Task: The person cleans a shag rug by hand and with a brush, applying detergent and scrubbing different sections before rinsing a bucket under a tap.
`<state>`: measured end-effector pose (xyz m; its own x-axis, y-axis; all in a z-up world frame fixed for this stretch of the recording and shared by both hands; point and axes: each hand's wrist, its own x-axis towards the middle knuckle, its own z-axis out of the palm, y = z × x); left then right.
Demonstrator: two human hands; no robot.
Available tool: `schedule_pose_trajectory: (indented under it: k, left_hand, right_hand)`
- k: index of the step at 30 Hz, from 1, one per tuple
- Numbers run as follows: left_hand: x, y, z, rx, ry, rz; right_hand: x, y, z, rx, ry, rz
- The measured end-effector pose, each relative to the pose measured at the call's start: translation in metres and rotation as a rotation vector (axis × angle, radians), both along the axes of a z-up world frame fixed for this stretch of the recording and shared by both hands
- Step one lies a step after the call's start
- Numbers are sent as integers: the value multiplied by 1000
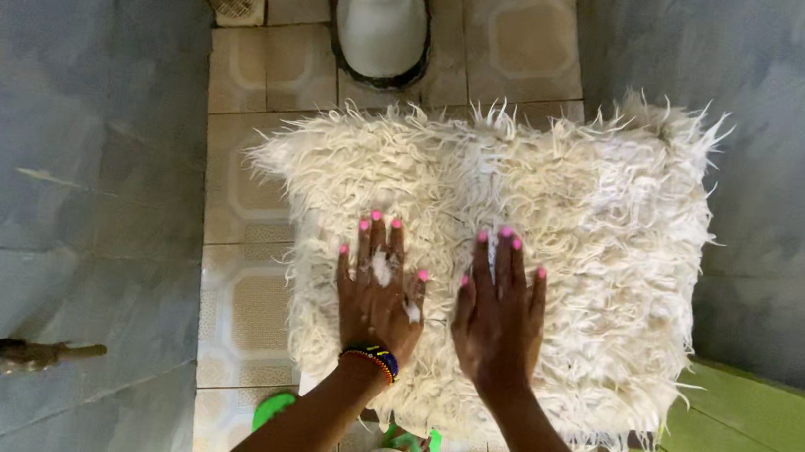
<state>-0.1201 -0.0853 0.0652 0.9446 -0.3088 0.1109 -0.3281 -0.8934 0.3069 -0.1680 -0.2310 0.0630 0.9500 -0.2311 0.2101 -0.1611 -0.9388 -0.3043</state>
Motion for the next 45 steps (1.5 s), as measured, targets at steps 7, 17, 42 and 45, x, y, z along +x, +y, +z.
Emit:
schedule_pose_trajectory:
  k: [7, 17, 42, 45]
  left_hand:
    - [73, 27, -14, 16, 39, -948]
    - [120, 5, -12, 189, 35, -346]
    - [-23, 3, -17, 141, 42, 337]
    - [-21, 4, -12, 215, 93, 165]
  right_hand:
    - [112, -34, -15, 11, 51, -25]
    - [-64, 29, 8, 69, 171, 79]
    - [-106, -90, 3, -173, 228, 436]
    - [-104, -141, 0, 6, 284, 130]
